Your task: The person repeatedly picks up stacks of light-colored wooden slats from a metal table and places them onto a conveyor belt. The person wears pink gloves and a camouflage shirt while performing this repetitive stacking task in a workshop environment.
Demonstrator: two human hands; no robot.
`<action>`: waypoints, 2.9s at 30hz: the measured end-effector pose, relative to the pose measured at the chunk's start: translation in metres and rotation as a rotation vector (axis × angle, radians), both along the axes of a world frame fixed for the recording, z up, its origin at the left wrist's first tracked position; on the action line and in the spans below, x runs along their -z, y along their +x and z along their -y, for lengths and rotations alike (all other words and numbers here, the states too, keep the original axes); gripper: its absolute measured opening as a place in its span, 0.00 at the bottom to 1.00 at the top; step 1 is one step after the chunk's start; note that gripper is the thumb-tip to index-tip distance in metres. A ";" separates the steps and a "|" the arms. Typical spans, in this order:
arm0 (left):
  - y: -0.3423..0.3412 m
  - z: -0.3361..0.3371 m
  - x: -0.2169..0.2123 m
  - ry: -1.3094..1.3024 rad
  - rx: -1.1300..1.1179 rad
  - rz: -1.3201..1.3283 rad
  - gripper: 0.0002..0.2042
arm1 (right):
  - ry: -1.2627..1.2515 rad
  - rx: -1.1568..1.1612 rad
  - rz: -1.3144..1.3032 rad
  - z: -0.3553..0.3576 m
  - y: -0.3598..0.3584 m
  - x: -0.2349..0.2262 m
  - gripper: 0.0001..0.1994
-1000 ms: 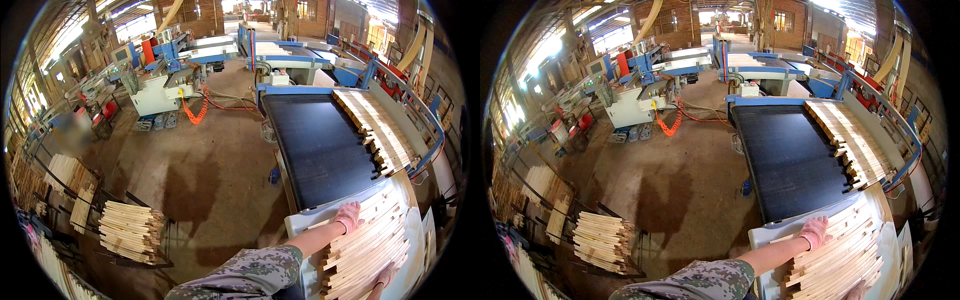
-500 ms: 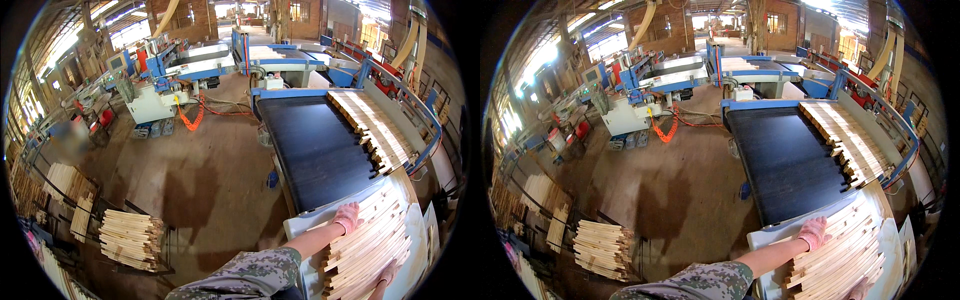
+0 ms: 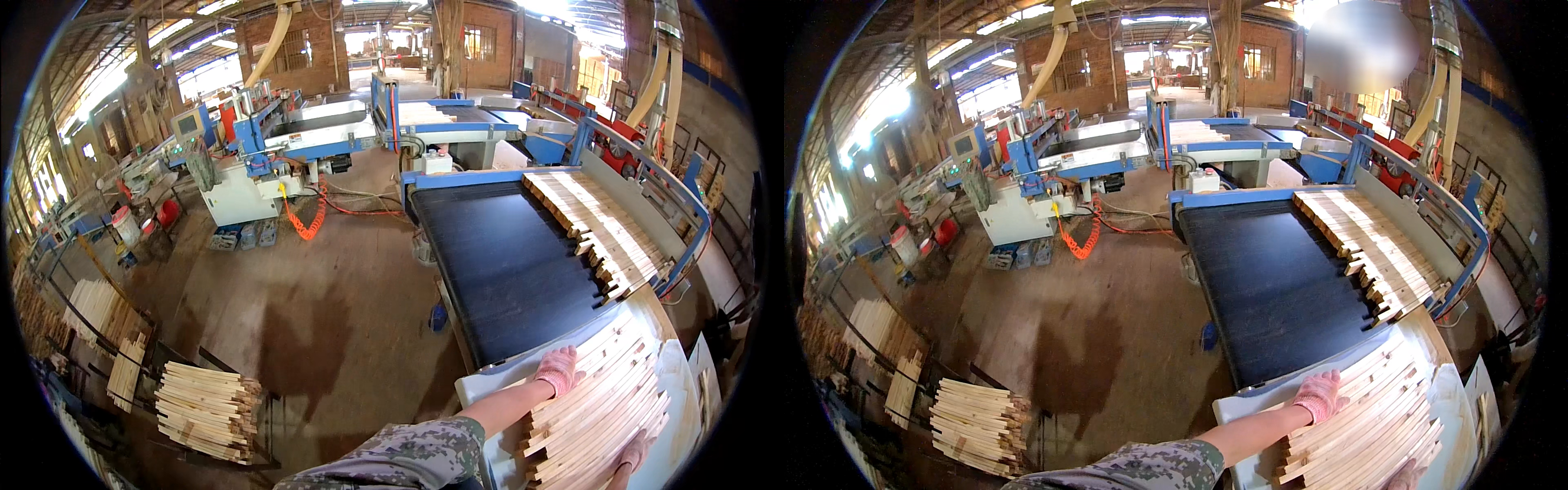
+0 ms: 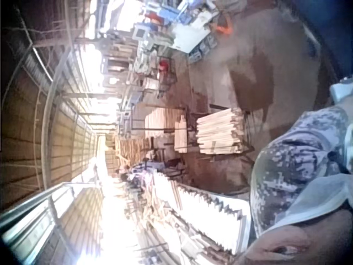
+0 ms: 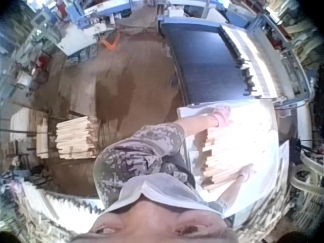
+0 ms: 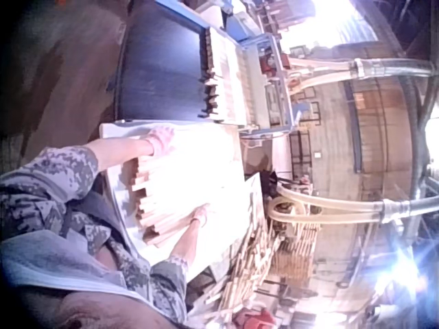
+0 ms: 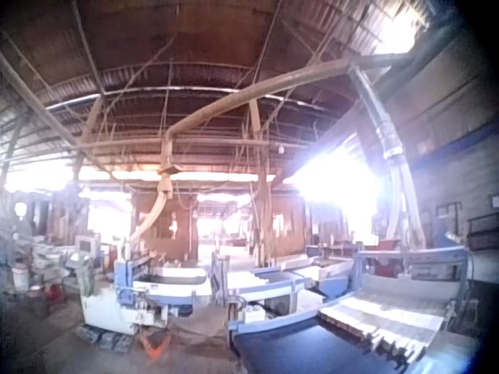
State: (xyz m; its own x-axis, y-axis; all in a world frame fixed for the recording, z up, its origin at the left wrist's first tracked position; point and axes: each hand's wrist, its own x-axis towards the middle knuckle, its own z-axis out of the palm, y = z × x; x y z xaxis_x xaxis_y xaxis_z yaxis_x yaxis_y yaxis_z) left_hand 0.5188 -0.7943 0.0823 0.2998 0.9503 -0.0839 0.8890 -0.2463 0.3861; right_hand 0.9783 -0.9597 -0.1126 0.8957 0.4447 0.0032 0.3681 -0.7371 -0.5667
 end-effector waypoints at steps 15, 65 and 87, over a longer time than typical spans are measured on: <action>-0.005 0.002 -0.010 -0.065 0.039 -0.027 0.41 | -0.042 -0.004 -0.015 0.009 -0.023 -0.025 0.43; -0.008 -0.008 0.008 -0.071 0.001 -0.046 0.44 | -0.212 0.112 -0.015 0.014 -0.121 -0.133 0.42; -0.011 -0.010 0.009 -0.090 0.007 -0.070 0.45 | -0.208 0.118 0.010 0.013 -0.116 -0.120 0.44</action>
